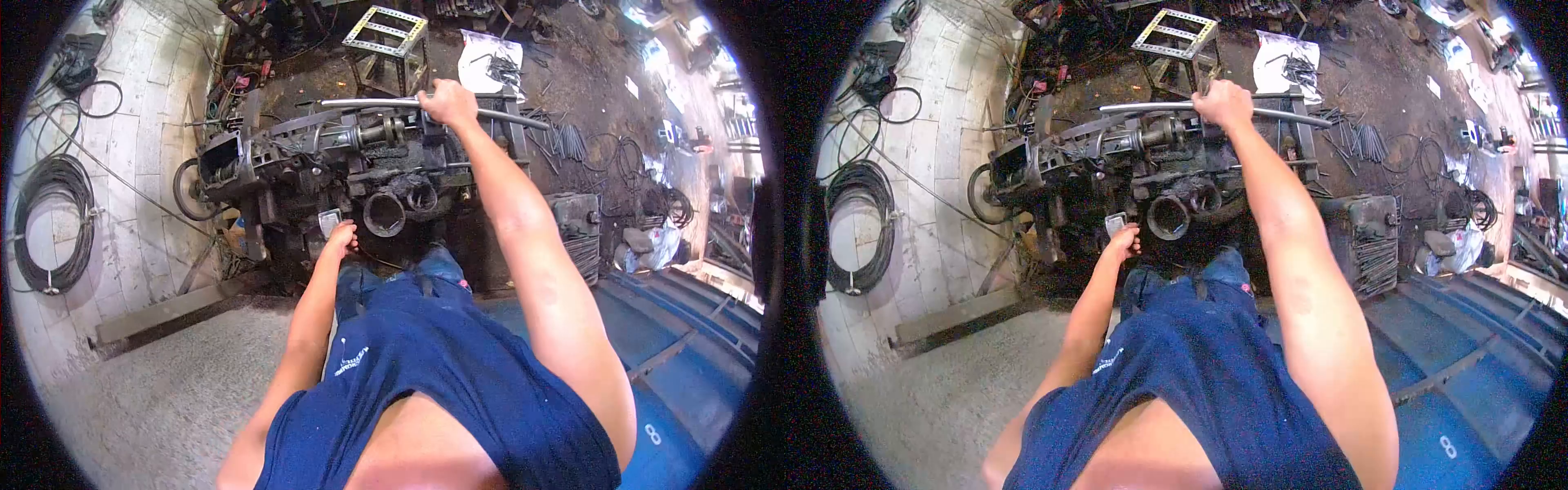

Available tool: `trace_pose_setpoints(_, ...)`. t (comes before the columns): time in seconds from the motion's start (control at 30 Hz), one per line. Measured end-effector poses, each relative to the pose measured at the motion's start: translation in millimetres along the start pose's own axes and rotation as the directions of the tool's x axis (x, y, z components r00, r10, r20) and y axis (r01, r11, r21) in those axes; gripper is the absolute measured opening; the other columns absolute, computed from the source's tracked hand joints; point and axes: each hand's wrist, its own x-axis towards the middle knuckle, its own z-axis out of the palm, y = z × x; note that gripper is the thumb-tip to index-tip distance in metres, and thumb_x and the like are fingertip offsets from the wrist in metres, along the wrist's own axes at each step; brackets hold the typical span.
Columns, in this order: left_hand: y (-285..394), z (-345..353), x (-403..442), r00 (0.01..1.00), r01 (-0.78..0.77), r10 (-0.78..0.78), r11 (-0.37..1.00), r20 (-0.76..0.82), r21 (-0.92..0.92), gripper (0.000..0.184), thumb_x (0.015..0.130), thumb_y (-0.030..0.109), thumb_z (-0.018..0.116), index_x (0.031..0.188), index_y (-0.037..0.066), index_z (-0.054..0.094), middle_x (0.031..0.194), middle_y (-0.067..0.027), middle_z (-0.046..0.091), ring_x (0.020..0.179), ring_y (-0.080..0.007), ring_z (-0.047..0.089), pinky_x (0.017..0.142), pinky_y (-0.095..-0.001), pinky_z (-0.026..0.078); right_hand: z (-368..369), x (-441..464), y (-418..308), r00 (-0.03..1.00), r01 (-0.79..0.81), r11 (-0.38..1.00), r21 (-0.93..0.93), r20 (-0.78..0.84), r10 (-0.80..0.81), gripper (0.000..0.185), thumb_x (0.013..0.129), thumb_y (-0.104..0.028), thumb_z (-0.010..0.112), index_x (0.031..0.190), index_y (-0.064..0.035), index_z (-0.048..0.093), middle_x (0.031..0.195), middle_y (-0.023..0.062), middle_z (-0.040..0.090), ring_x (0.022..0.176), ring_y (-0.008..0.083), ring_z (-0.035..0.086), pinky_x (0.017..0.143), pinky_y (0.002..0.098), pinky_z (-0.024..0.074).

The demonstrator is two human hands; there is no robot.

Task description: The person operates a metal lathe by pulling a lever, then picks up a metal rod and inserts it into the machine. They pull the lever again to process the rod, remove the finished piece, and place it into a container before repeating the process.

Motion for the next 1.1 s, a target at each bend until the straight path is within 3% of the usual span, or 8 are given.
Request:
trace_pose_setpoints(0.1, -15, 5, 20, 0.992, -0.028, 0.036, 0.997, -0.118, 0.07, 0.048, 0.092, 0.02, 0.051, 0.14, 0.018, 0.046, 0.073, -0.0055, 0.057, 0.053, -0.0191, 0.054, 0.052, -0.041, 0.05, -3, -1, -3, 0.998, 0.051, 0.998, 0.039, 0.019, -0.051, 0.051, 0.082, -0.049, 0.054, 0.095, -0.003, 0.071, 0.101, 0.0213, 0.069, 0.096, 0.0351, 0.067, 0.086, 0.0437, 0.052)
trace_pose_setpoints(0.17, -19, 12, 33, 0.933, -0.141, 0.264, 0.893, -0.244, 0.427, 0.045, 0.09, 0.022, 0.05, 0.135, 0.015, 0.053, 0.091, -0.0139, 0.068, 0.061, -0.0265, 0.065, 0.056, -0.0438, 0.053, -7, 0, 3, 0.997, 0.077, 0.996, 0.044, 0.019, -0.078, 0.051, 0.082, -0.05, 0.054, 0.095, -0.0031, 0.071, 0.1, 0.0216, 0.069, 0.095, 0.0353, 0.067, 0.085, 0.0443, 0.052)
trace_pose_setpoints(0.2, -18, 17, 32, 0.901, -0.084, 0.288, 0.849, -0.325, 0.521, 0.042, 0.089, 0.024, 0.049, 0.129, 0.012, 0.058, 0.109, -0.021, 0.067, 0.085, -0.0339, 0.069, 0.071, -0.0455, 0.056, -6, -1, 6, 0.995, 0.096, 0.994, 0.046, 0.031, -0.097, 0.051, 0.083, -0.05, 0.054, 0.094, -0.0032, 0.071, 0.099, 0.022, 0.069, 0.095, 0.0356, 0.067, 0.085, 0.0449, 0.0519)
trace_pose_setpoints(0.4, -22, 33, 4, 0.819, -0.062, 0.382, 0.802, -0.429, 0.594, 0.04, 0.089, 0.027, 0.049, 0.124, 0.011, 0.061, 0.119, -0.022, 0.062, 0.111, -0.0391, 0.06, 0.094, -0.0471, 0.049, 0, -5, 18, 0.978, 0.209, 0.975, 0.076, -0.028, -0.208, 0.053, 0.086, -0.051, 0.053, 0.096, -0.0011, 0.068, 0.098, 0.0225, 0.068, 0.094, 0.0369, 0.066, 0.084, 0.0465, 0.0512)
trace_pose_setpoints(0.5, -25, 39, -15, 0.735, -0.105, 0.511, 0.735, -0.445, 0.67, 0.04, 0.09, 0.029, 0.05, 0.124, 0.011, 0.061, 0.116, -0.0223, 0.063, 0.108, -0.0399, 0.061, 0.092, -0.0483, 0.049, 3, -6, 17, 0.951, 0.293, 0.955, 0.041, -0.111, -0.288, 0.051, 0.09, -0.048, 0.051, 0.096, 0.0003, 0.066, 0.101, 0.0217, 0.067, 0.095, 0.0368, 0.065, 0.085, 0.0468, 0.0508)
trace_pose_setpoints(0.7, -25, 50, -37, 0.718, -0.049, 0.448, 0.796, -0.533, 0.603, 0.035, 0.09, 0.028, 0.056, 0.119, 0.01, 0.062, 0.109, -0.0219, 0.066, 0.104, -0.0397, 0.062, 0.089, -0.0498, 0.05, 2, -2, 28, 0.979, 0.206, 0.978, 0.041, -0.012, -0.205, 0.054, 0.09, -0.051, 0.049, 0.099, -0.0005, 0.067, 0.104, 0.0217, 0.067, 0.099, 0.0361, 0.064, 0.088, 0.0458, 0.0501)
trace_pose_setpoints(0.87, -25, 58, -50, 0.709, -0.029, 0.463, 0.773, -0.532, 0.633, 0.033, 0.091, 0.026, 0.056, 0.12, 0.01, 0.062, 0.109, -0.0214, 0.066, 0.103, -0.0388, 0.063, 0.087, -0.0495, 0.051, 7, -6, 18, 0.962, 0.263, 0.964, 0.046, -0.089, -0.258, 0.054, 0.09, -0.05, 0.048, 0.09, -0.0007, 0.069, 0.093, 0.0217, 0.069, 0.092, 0.0371, 0.067, 0.085, 0.0466, 0.0507)
trace_pose_setpoints(1.1, -25, 64, -52, 0.66, -0.06, 0.475, 0.806, -0.582, 0.589, 0.031, 0.091, 0.025, 0.056, 0.117, 0.01, 0.063, 0.107, -0.0208, 0.067, 0.101, -0.0389, 0.064, 0.087, -0.0494, 0.051, 3, -1, 28, 0.975, 0.221, 0.974, 0.045, -0.028, -0.22, 0.055, 0.089, -0.051, 0.048, 0.089, -0.0006, 0.069, 0.095, 0.0226, 0.069, 0.093, 0.0374, 0.067, 0.086, 0.0469, 0.0507)
